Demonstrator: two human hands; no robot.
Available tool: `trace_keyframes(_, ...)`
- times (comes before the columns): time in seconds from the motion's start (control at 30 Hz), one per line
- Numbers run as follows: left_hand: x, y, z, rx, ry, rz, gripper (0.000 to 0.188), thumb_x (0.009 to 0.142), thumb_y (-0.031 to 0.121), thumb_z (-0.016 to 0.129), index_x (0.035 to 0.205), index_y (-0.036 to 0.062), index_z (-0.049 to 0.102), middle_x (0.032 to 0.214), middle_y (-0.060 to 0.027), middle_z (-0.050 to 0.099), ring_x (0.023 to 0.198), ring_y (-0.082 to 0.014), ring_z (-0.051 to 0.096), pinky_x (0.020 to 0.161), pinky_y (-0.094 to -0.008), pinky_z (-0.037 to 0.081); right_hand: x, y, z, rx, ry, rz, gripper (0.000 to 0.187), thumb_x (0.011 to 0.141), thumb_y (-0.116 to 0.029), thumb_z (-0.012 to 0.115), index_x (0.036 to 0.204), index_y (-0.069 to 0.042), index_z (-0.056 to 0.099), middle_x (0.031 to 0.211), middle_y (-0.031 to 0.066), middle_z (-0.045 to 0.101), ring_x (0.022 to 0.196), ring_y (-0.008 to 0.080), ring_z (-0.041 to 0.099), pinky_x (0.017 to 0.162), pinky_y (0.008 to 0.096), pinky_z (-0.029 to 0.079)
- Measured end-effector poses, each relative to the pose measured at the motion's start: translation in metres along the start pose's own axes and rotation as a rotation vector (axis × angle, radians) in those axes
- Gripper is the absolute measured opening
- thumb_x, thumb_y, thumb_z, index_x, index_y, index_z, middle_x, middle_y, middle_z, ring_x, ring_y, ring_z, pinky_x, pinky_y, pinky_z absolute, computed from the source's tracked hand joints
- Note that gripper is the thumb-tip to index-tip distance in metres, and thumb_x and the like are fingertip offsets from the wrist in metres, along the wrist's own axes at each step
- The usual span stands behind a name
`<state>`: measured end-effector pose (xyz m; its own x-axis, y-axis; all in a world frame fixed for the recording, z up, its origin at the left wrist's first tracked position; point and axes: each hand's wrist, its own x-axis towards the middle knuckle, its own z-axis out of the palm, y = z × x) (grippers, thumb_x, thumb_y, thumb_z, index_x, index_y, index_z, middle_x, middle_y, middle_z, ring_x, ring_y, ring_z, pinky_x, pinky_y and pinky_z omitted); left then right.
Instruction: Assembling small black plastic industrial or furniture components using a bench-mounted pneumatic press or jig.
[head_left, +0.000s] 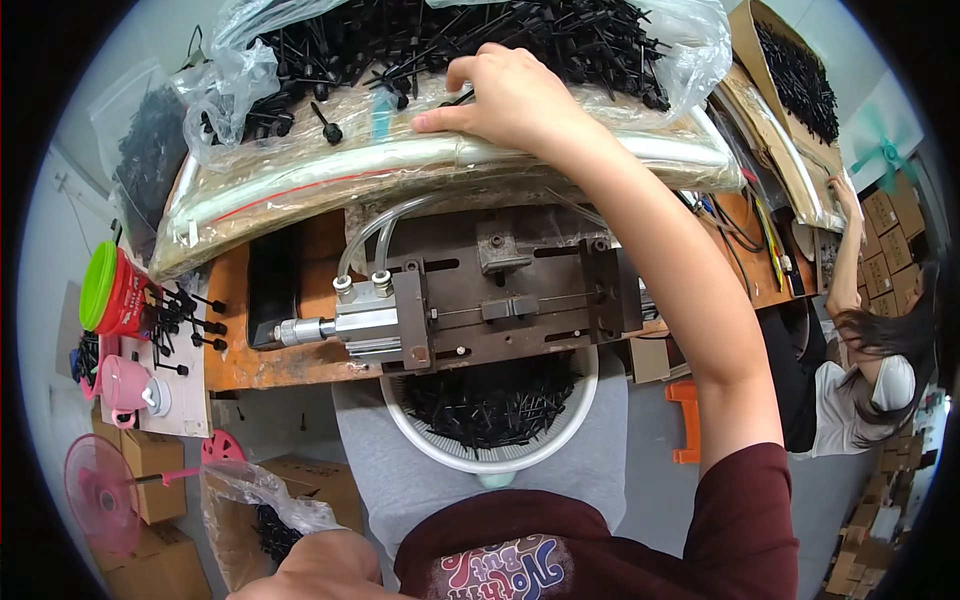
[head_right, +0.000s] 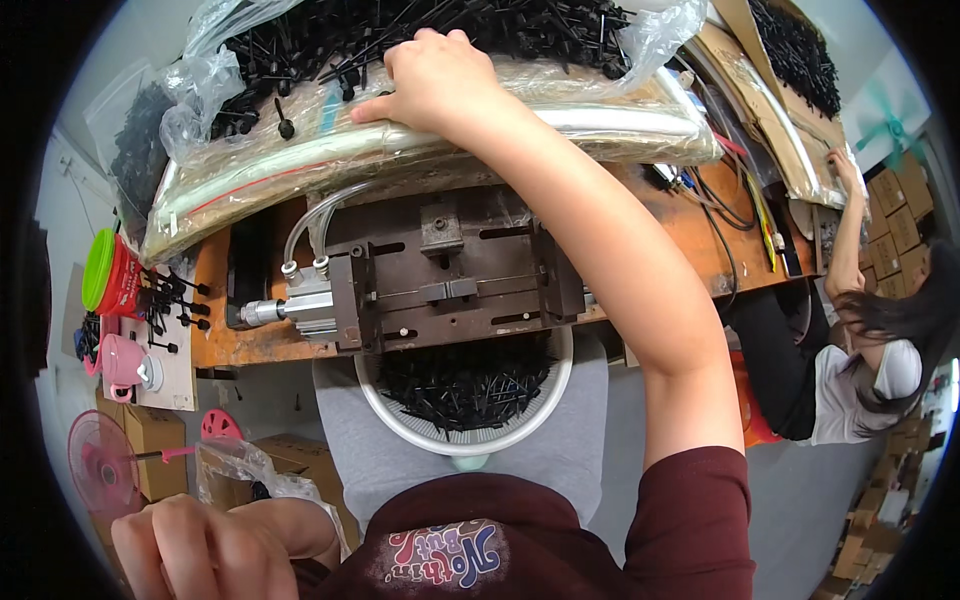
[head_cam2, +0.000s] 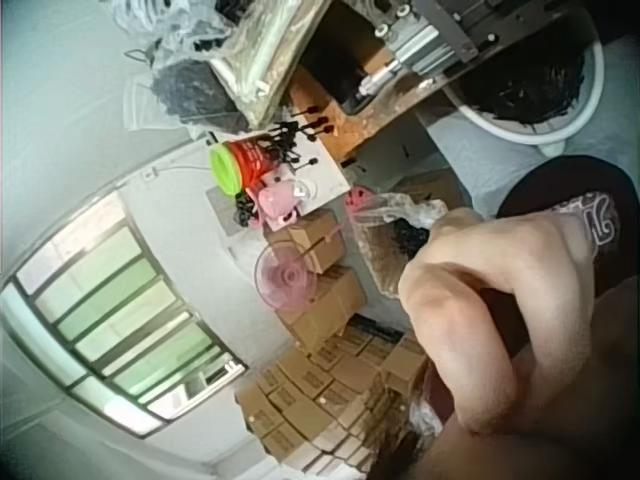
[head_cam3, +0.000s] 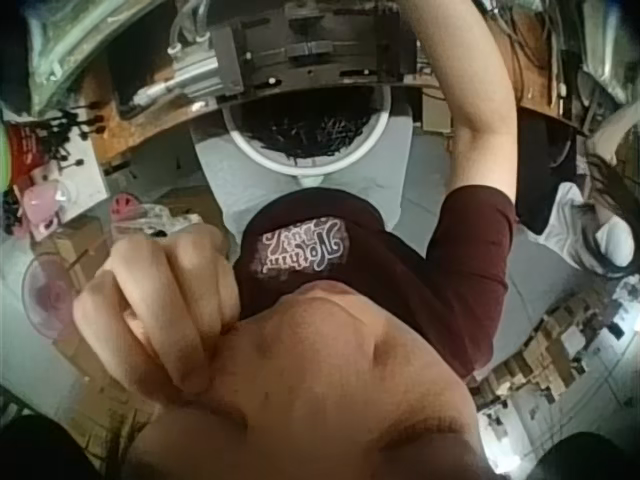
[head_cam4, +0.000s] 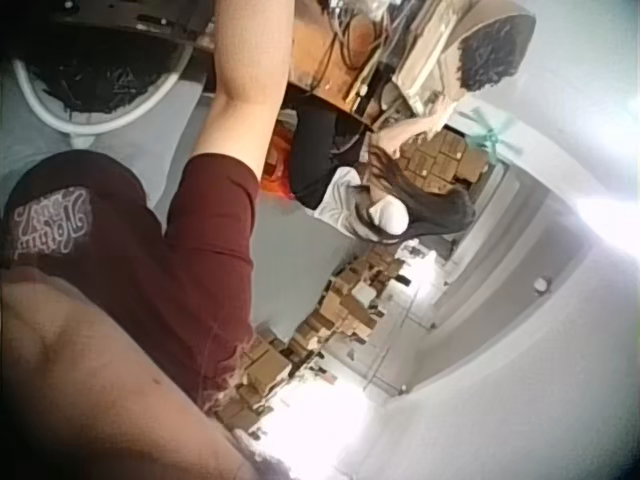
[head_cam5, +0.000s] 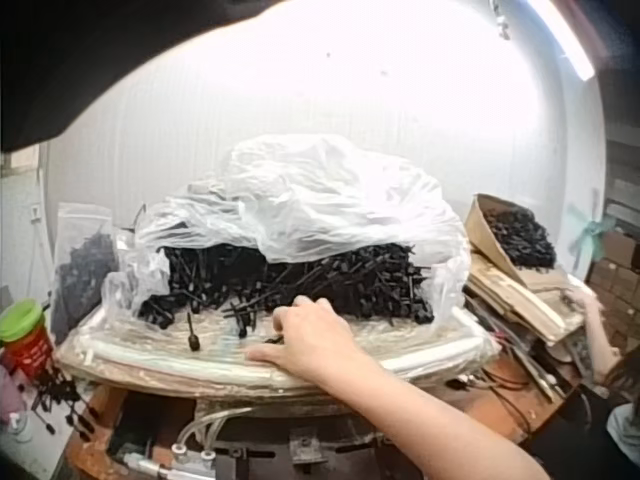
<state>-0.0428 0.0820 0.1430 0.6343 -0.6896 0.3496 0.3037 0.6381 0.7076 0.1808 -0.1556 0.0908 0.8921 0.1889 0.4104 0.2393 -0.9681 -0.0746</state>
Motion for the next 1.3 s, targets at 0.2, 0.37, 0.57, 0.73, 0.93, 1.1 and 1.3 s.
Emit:
trace_keyframes(0.2,-0.009,-0.018,-0.026,0.086,-0.107,0.257,0.010,0.087,0.010,0.069,0.083,0.0051,0.061,0.094,-0.0090,0.058,0.074,-0.0142,0.058,0.065,-0.0251,0.049,-0.013,0.020,-0.011,0.296,0.009,-0.120,0.031,0.076,-0.034,0.074,0.087,-0.005,0.074,0.081,0.0114,0.070,0.078,0.0242,0.068,0.076,0.0360,0.053)
trace_keyframes(0.37,0.019,-0.057,-0.052,0.881,0.303,0.241,0.024,0.073,-0.001,0.074,0.093,0.0030,0.062,0.097,-0.0098,0.063,0.061,-0.0083,0.050,0.055,-0.0228,0.042,-0.045,0.045,-0.023,0.594,-0.066,-0.026,0.021,0.083,-0.020,0.073,0.095,-0.003,0.071,0.082,0.0033,0.068,0.080,0.0134,0.064,0.076,0.0284,0.051)
trace_keyframes(0.57,0.105,-0.035,-0.102,1.497,0.341,0.406,0.011,0.087,0.003,0.065,0.097,0.0006,0.064,0.090,-0.0036,0.066,0.081,-0.0075,0.057,0.069,-0.0216,0.044,-0.077,0.045,-0.051,0.716,-0.148,-0.074,0.026,0.082,-0.005,0.072,0.107,-0.001,0.067,0.104,0.0046,0.065,0.093,0.0106,0.060,0.085,0.0257,0.050)
trace_keyframes(0.73,0.188,-0.041,-0.167,1.911,0.184,0.660,0.023,0.083,0.006,0.065,0.106,0.0079,0.069,0.100,-0.0074,0.066,0.093,-0.0222,0.059,0.083,-0.0342,0.048,-0.130,0.021,-0.067,0.921,-0.040,-0.062,0.025,0.079,-0.002,0.072,0.103,0.000,0.065,0.113,0.0096,0.064,0.095,0.0147,0.063,0.083,0.0286,0.055)
trace_keyframes(0.93,0.237,-0.060,-0.185,2.082,0.002,0.577,0.025,0.076,0.006,0.065,0.099,0.0060,0.072,0.105,-0.0140,0.066,0.101,-0.0302,0.061,0.090,-0.0387,0.049,-0.201,-0.020,-0.047,0.552,0.093,-0.203,0.025,0.074,0.004,0.072,0.097,0.002,0.061,0.121,0.0173,0.058,0.099,0.0310,0.064,0.082,0.0351,0.054)
trace_keyframes(1.1,0.251,-0.066,-0.176,2.138,-0.131,0.483,0.009,0.076,0.007,0.062,0.080,0.0042,0.069,0.086,-0.0149,0.066,0.095,-0.0329,0.062,0.083,-0.0405,0.050,-0.237,-0.041,-0.012,0.537,0.035,-0.134,0.025,0.074,0.003,0.071,0.097,0.003,0.061,0.124,0.0186,0.059,0.091,0.0288,0.067,0.073,0.0351,0.056)
trace_keyframes(1.3,0.243,-0.064,-0.169,2.014,-0.096,0.395,0.012,0.075,0.003,0.059,0.081,0.0009,0.069,0.091,-0.0177,0.065,0.093,-0.0355,0.062,0.081,-0.0423,0.051,-0.233,-0.047,0.002,0.320,0.036,-0.165,0.022,0.073,-0.003,0.073,0.092,-0.001,0.064,0.125,0.0160,0.061,0.067,0.0212,0.065,0.060,0.0301,0.052)
